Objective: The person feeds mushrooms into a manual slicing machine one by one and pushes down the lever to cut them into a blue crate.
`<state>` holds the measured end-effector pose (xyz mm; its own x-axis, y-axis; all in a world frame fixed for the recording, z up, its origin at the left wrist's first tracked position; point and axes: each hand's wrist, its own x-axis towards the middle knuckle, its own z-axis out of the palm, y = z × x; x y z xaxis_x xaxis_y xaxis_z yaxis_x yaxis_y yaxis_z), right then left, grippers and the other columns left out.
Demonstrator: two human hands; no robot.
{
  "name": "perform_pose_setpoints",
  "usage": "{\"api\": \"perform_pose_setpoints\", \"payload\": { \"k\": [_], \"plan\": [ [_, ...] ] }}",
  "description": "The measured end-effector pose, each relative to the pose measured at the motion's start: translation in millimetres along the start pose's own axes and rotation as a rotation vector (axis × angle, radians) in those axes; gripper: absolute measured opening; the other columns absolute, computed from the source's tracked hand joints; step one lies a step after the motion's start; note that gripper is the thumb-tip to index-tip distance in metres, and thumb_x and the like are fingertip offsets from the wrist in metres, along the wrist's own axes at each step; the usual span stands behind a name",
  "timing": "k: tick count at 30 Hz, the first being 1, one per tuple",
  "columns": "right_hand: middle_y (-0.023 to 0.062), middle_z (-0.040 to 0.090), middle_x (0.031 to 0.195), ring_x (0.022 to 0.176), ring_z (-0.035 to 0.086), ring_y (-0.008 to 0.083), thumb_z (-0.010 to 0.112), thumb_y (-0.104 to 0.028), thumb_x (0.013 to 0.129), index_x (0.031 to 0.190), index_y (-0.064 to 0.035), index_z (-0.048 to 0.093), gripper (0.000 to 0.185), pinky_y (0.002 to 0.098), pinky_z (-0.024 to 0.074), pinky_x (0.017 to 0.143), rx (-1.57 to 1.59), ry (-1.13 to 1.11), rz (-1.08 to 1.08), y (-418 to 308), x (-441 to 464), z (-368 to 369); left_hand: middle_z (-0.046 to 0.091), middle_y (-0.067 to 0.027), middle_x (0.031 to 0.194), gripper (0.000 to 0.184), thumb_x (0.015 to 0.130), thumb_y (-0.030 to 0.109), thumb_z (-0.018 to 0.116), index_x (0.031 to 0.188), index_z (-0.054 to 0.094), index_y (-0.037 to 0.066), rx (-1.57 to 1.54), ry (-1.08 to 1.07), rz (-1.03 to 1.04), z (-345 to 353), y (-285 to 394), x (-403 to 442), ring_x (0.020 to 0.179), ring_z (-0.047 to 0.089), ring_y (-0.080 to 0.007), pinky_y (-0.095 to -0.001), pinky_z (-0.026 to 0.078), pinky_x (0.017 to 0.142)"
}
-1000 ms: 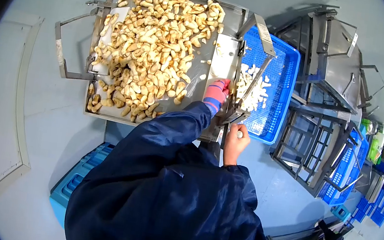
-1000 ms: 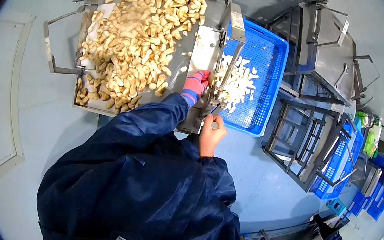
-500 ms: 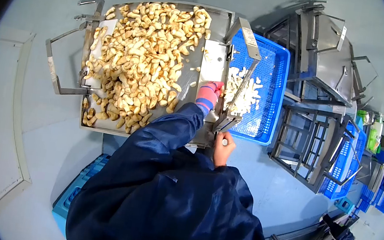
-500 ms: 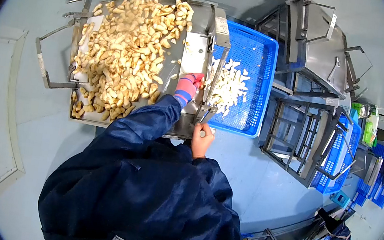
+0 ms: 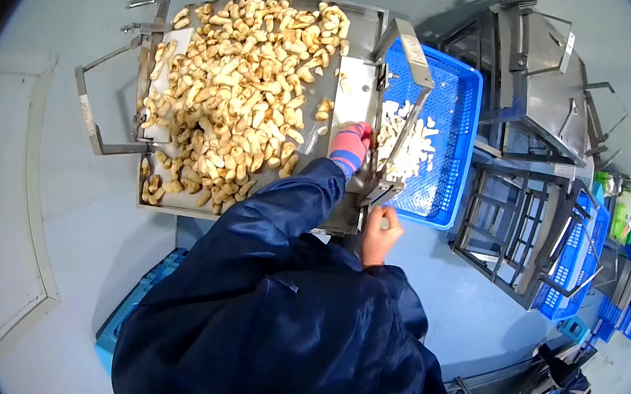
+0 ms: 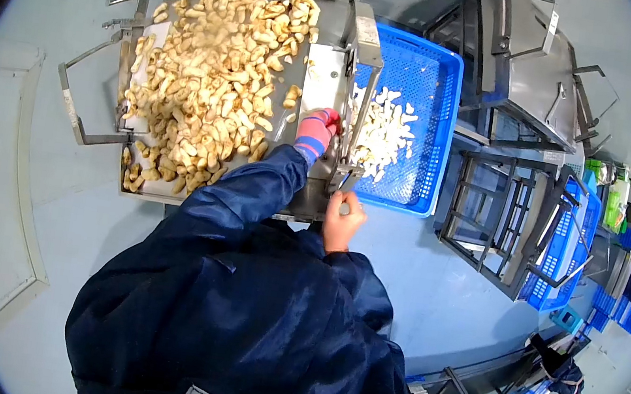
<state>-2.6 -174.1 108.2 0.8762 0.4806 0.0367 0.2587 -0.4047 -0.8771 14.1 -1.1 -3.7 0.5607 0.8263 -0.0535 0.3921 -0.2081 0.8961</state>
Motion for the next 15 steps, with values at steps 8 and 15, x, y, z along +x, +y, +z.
{"api": "perform_pose_setpoints", "payload": {
  "k": [8,15],
  "plan": [
    [0.0123,0.048,0.051,0.047,0.044,0.0149,0.06,-0.009,0.076,0.063,0.001,0.051,0.019,0.0321,0.038,0.047,0.025,0.017,0.106,-29,5,-4,0.062,-0.0148,0.078,0.015,0.072,0.005,0.057,0.087,0.06,0.005,0.052,-0.044,0.008,1,-1,2,0.074,0.06,-0.0299,-0.0365,0.047,0.068],
    [0.0099,0.046,0.054,0.054,0.043,0.0108,0.056,-0.007,0.077,0.064,0.0032,0.05,0.018,0.0309,0.0369,0.052,0.009,-0.03,0.043,38,-13,11,0.063,-0.0146,0.079,0.021,0.078,0.011,0.055,0.097,0.06,0.003,-0.08,0.028,-0.145,8,5,-3,0.071,0.059,-0.0296,-0.0353,0.047,0.066]
  ]
}}
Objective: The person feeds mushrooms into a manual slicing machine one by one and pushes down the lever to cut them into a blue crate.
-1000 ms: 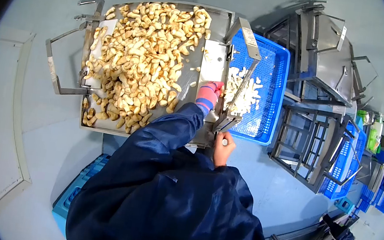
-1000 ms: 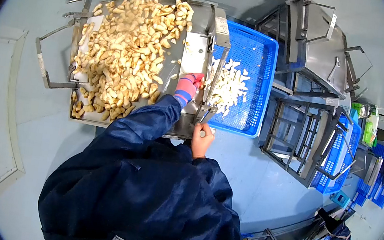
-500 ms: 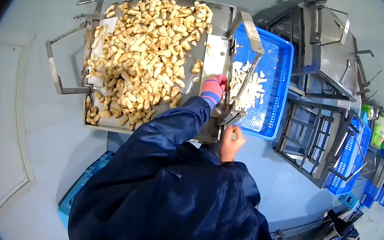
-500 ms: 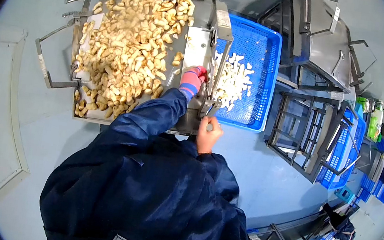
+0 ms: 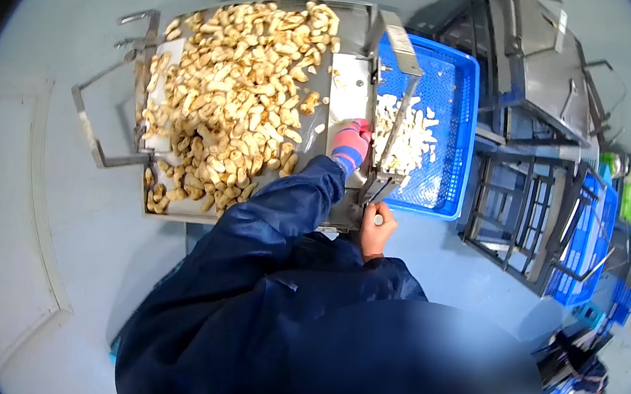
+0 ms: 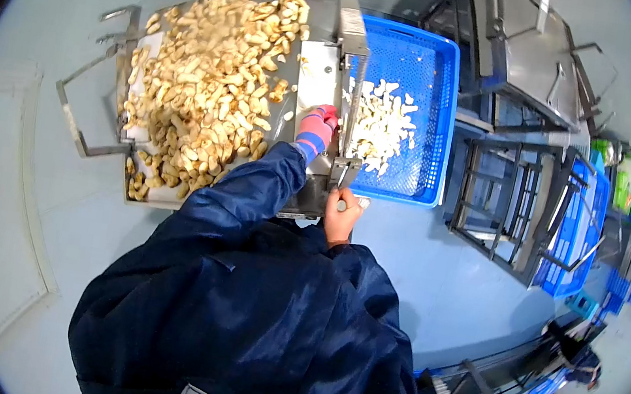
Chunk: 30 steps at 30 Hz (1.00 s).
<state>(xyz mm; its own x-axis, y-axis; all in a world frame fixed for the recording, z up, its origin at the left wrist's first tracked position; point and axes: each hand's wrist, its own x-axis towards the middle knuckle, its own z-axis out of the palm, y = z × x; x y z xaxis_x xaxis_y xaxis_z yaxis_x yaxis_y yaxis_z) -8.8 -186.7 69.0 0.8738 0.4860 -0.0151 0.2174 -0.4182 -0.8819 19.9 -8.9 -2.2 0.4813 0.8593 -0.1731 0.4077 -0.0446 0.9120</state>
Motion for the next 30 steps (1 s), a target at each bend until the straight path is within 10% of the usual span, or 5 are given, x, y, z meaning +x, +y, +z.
{"api": "perform_pose_setpoints", "payload": {
  "k": [7,13,16,23,30],
  "plan": [
    [0.0139,0.052,0.054,0.048,0.052,0.0297,0.059,-0.009,0.076,0.063,-0.002,0.051,0.017,0.0343,0.0404,0.05,0.001,0.06,-0.064,-29,6,-10,0.061,-0.0034,0.077,0.027,0.083,0.014,0.057,0.108,0.055,0.003,-0.779,-0.302,-0.37,-9,58,5,0.065,0.055,-0.0131,-0.0239,0.044,0.055],
    [0.0157,0.053,0.054,0.049,0.056,0.0303,0.059,-0.009,0.076,0.063,-0.0012,0.052,0.016,0.0338,0.0416,0.049,0.009,0.042,-0.107,-27,7,-13,0.06,-0.016,0.097,0.038,0.073,0.024,0.066,0.105,0.057,0.004,0.86,-0.071,0.374,-105,61,63,0.088,0.058,-0.0264,-0.0361,0.047,0.077],
    [0.0159,0.053,0.055,0.049,0.056,0.0296,0.059,-0.008,0.076,0.065,-0.0012,0.053,0.015,0.0331,0.0417,0.048,-0.013,0.037,-0.124,-26,8,-13,0.059,-0.0159,0.095,0.037,0.069,0.027,0.066,0.098,0.058,0.005,1.157,-0.169,0.298,-116,17,66,0.091,0.057,-0.0296,-0.0387,0.046,0.078],
    [0.015,0.05,0.051,0.043,0.052,0.026,0.059,-0.007,0.076,0.062,-0.0007,0.05,0.018,0.0327,0.0395,0.045,0.056,0.019,-0.089,-32,10,-14,0.063,-0.0154,0.091,0.036,0.074,0.026,0.066,0.103,0.055,0.006,0.087,-0.24,0.057,-73,1,37,0.084,0.06,-0.0307,-0.0362,0.047,0.075],
    [0.0094,0.05,0.048,0.042,0.047,0.0233,0.06,-0.012,0.077,0.061,-0.0039,0.051,0.02,0.0327,0.0401,0.05,-0.009,0.008,-0.05,-56,18,-19,0.063,-0.0155,0.088,0.034,0.08,0.018,0.059,0.112,0.055,0.007,0.246,-0.069,0.125,-17,5,9,0.081,0.059,-0.0294,-0.0354,0.046,0.074]
  ]
}}
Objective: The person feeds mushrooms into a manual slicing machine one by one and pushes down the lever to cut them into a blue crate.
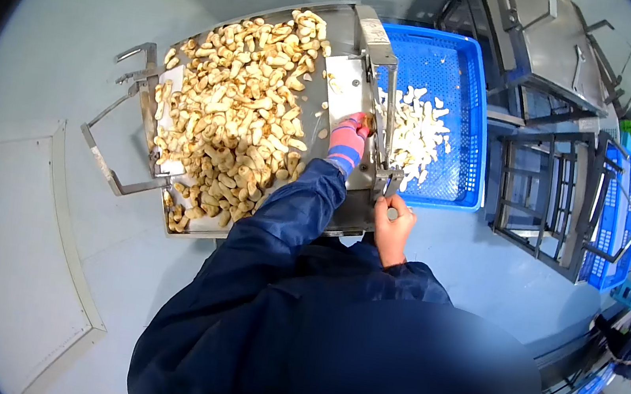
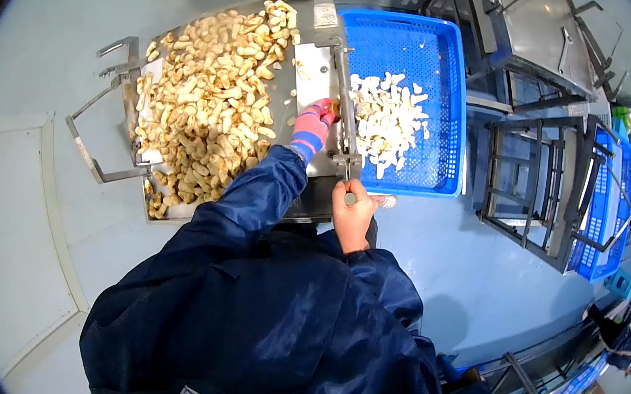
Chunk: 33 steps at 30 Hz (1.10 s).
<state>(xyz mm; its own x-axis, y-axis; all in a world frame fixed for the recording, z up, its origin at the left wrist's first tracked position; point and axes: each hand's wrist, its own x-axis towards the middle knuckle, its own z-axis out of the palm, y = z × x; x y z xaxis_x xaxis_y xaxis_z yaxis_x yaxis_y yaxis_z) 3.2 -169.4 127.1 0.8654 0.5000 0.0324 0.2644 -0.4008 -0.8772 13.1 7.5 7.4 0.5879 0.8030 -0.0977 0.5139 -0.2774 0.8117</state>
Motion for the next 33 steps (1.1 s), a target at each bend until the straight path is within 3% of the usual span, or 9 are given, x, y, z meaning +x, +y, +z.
{"api": "perform_pose_setpoints", "payload": {
  "k": [5,8,11,12,23,27,28,31,33],
  "plan": [
    [0.0118,0.049,0.049,0.044,0.048,0.0266,0.059,-0.012,0.077,0.06,-0.0034,0.05,0.021,0.035,0.0398,0.053,0.025,-0.057,0.082,-15,6,-4,0.062,-0.0128,0.085,0.038,0.079,0.01,0.058,0.117,0.053,0.011,-0.072,0.018,-0.127,2,6,-17,0.075,0.059,-0.0231,-0.0322,0.046,0.071],
    [0.0103,0.044,0.052,0.052,0.039,0.0098,0.057,-0.008,0.078,0.064,0.0027,0.048,0.019,0.0301,0.037,0.05,0.088,-0.045,0.114,-21,6,-4,0.062,-0.0119,0.084,0.039,0.078,0.009,0.059,0.116,0.053,0.013,-0.135,0.059,-0.111,10,-3,-19,0.074,0.058,-0.0234,-0.0319,0.046,0.07],
    [0.0092,0.045,0.053,0.053,0.04,0.01,0.057,-0.008,0.078,0.064,0.0024,0.048,0.02,0.0296,0.0371,0.051,-0.004,-0.015,-0.013,13,-6,6,0.062,-0.012,0.085,0.037,0.077,0.009,0.061,0.114,0.055,0.013,-0.176,0.043,-0.13,1,7,-24,0.076,0.059,-0.0247,-0.0331,0.046,0.071],
    [0.0143,0.048,0.05,0.044,0.046,0.0234,0.061,-0.011,0.076,0.063,-0.0001,0.051,0.02,0.0348,0.0377,0.048,0.029,0.025,-0.085,38,-12,13,0.062,-0.0128,0.086,0.037,0.076,0.009,0.062,0.112,0.055,0.012,-0.176,0.028,-0.13,-5,14,-24,0.078,0.059,-0.0257,-0.0342,0.047,0.072],
    [0.0151,0.051,0.055,0.053,0.045,0.0125,0.059,-0.011,0.077,0.065,0.0021,0.052,0.019,0.0316,0.04,0.053,0.012,-0.051,0.085,51,-17,13,0.061,-0.0127,0.083,0.04,0.074,0.012,0.064,0.113,0.054,0.013,-0.231,-0.04,-0.146,3,0,-15,0.079,0.059,-0.0262,-0.0346,0.046,0.073],
    [0.0107,0.051,0.054,0.054,0.044,0.0116,0.058,-0.01,0.078,0.064,0.0022,0.053,0.019,0.031,0.0396,0.052,0.033,-0.017,0.077,-18,-1,1,0.063,-0.0133,0.087,0.039,0.075,0.011,0.062,0.113,0.054,0.011,-0.301,-0.078,-0.164,-10,8,-16,0.08,0.06,-0.027,-0.035,0.047,0.073],
    [0.0111,0.052,0.055,0.054,0.044,0.0119,0.058,-0.01,0.078,0.064,0.0024,0.053,0.019,0.0306,0.0396,0.053,0.113,-0.015,0.071,14,-10,9,0.063,-0.0134,0.086,0.039,0.075,0.01,0.062,0.114,0.055,0.01,-0.32,-0.091,-0.16,-11,7,-16,0.078,0.06,-0.0271,-0.0347,0.047,0.072],
    [0.0114,0.055,0.057,0.054,0.048,0.0129,0.059,-0.011,0.078,0.064,0.0022,0.053,0.02,0.031,0.0405,0.053,0.032,-0.032,0.08,33,-17,16,0.063,-0.0131,0.083,0.038,0.076,0.008,0.061,0.113,0.056,0.01,-0.623,-0.206,-0.249,6,-17,-8,0.07,0.059,-0.0264,-0.0334,0.047,0.069],
    [0.0099,0.055,0.056,0.054,0.049,0.0122,0.059,-0.01,0.078,0.063,0.0022,0.052,0.02,0.0307,0.0404,0.052,0.011,0.042,0.029,5,-7,7,0.062,-0.0133,0.082,0.038,0.075,0.005,0.059,0.113,0.055,0.009,-0.482,-0.081,-0.09,52,-64,3,0.07,0.058,-0.0264,-0.0338,0.047,0.067]
  ]
}}
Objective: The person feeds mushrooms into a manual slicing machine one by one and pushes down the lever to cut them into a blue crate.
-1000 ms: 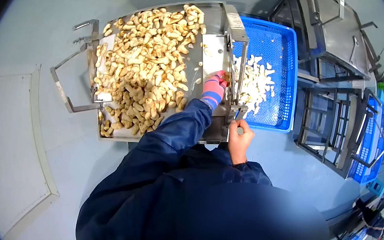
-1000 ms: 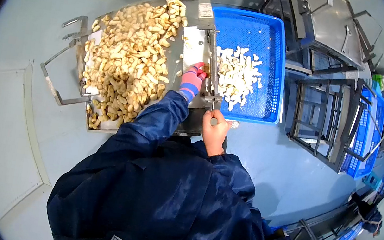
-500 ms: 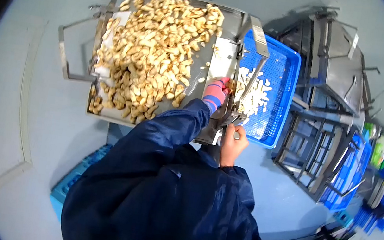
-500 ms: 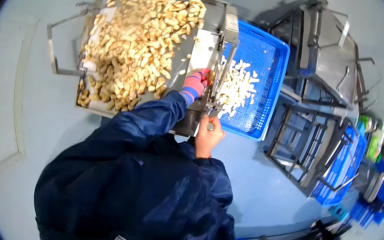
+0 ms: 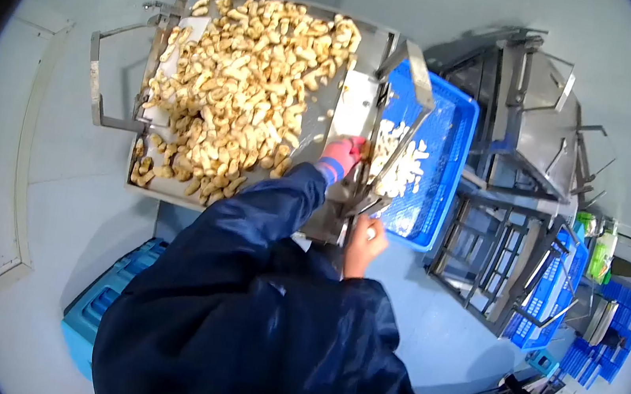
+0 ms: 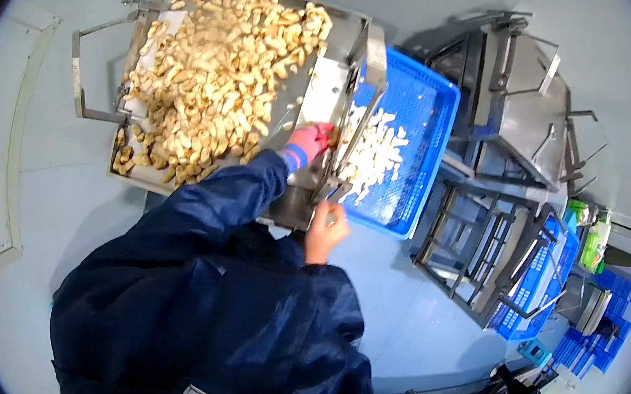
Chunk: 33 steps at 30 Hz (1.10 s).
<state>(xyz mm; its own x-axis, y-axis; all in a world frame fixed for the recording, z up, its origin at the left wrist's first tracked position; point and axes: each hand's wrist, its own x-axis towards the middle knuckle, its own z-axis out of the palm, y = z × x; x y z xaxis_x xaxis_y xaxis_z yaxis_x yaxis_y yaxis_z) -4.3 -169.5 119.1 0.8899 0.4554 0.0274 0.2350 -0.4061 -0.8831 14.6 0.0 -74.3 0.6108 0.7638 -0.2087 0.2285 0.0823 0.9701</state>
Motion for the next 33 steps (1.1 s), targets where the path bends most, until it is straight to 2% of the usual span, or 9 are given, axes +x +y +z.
{"api": "perform_pose_setpoints", "payload": {
  "k": [3,8,11,14,18,19,28,29,33],
  "plan": [
    [0.0102,0.053,0.054,0.053,0.047,0.0108,0.059,-0.01,0.078,0.063,0.0021,0.05,0.021,0.0299,0.0392,0.05,0.025,-0.046,0.072,-15,3,-4,0.062,-0.0136,0.082,0.039,0.075,0.004,0.058,0.114,0.055,0.01,0.215,0.003,-0.041,-19,80,-28,0.072,0.058,-0.0265,-0.0336,0.047,0.067],
    [0.012,0.049,0.053,0.054,0.044,0.0104,0.058,-0.009,0.077,0.066,0.002,0.053,0.017,0.0316,0.0398,0.052,-0.011,0.013,-0.075,20,-5,5,0.062,-0.0084,0.077,0.04,0.077,0.001,0.054,0.116,0.055,0.011,0.232,-0.005,-0.072,-17,79,-19,0.069,0.058,-0.02,-0.0303,0.047,0.067],
    [0.0138,0.05,0.053,0.053,0.043,0.0106,0.058,-0.011,0.077,0.066,0.0017,0.054,0.017,0.0325,0.0399,0.051,0.063,-0.024,0.179,-26,8,-4,0.062,-0.0076,0.076,0.043,0.076,-0.001,0.053,0.117,0.054,0.012,0.197,0.019,-0.128,-15,85,-28,0.068,0.058,-0.017,-0.0298,0.046,0.065],
    [0.0141,0.051,0.054,0.053,0.044,0.0104,0.059,-0.012,0.077,0.067,0.0018,0.055,0.018,0.0325,0.0399,0.05,0.025,0.054,-0.089,37,-10,12,0.062,-0.0108,0.075,0.036,0.077,0.003,0.054,0.112,0.057,0.01,0.21,-0.019,-0.039,-14,74,-23,0.063,0.055,-0.02,-0.0316,0.046,0.063],
    [0.0134,0.051,0.053,0.052,0.042,0.0108,0.059,-0.012,0.078,0.066,0.0027,0.054,0.019,0.0327,0.0388,0.05,-0.002,0.044,0.019,8,-4,4,0.064,-0.0128,0.082,0.038,0.077,0.005,0.055,0.114,0.055,0.012,0.067,0.034,0.037,9,6,1,0.072,0.06,-0.0246,-0.0345,0.047,0.068],
    [0.0043,0.042,0.049,0.05,0.038,0.0088,0.057,-0.013,0.079,0.061,0.0017,0.048,0.024,0.0298,0.0329,0.046,-0.002,0.059,-0.036,-17,4,1,0.064,-0.0147,0.086,0.038,0.077,0.008,0.055,0.114,0.055,0.013,0.37,0.003,-0.045,-14,74,-21,0.078,0.06,-0.0288,-0.0367,0.047,0.07],
    [0.001,0.042,0.052,0.054,0.037,0.008,0.056,-0.008,0.079,0.062,0.0015,0.047,0.021,0.0285,0.0317,0.046,0.035,0.015,-0.046,24,-7,8,0.063,-0.0148,0.092,0.038,0.076,0.009,0.057,0.114,0.055,0.01,0.343,-0.041,-0.08,-14,84,-23,0.083,0.059,-0.0316,-0.0367,0.046,0.074],
    [0.012,0.049,0.052,0.049,0.043,0.014,0.059,-0.013,0.077,0.063,0.001,0.053,0.02,0.0337,0.0376,0.049,0.046,-0.022,0.097,10,-2,1,0.063,-0.0147,0.093,0.037,0.075,0.01,0.058,0.113,0.055,0.01,0.385,-0.024,-0.066,-14,86,-23,0.086,0.059,-0.0315,-0.0364,0.046,0.076],
    [0.0137,0.051,0.053,0.049,0.045,0.016,0.058,-0.013,0.078,0.065,0.0014,0.054,0.02,0.035,0.0375,0.049,-0.032,0.05,0.021,-20,4,-1,0.063,-0.0148,0.092,0.033,0.076,0.011,0.055,0.109,0.056,0.01,0.389,0.02,-0.079,-7,74,-19,0.083,0.06,-0.0322,-0.0381,0.047,0.074]
  ]
}}
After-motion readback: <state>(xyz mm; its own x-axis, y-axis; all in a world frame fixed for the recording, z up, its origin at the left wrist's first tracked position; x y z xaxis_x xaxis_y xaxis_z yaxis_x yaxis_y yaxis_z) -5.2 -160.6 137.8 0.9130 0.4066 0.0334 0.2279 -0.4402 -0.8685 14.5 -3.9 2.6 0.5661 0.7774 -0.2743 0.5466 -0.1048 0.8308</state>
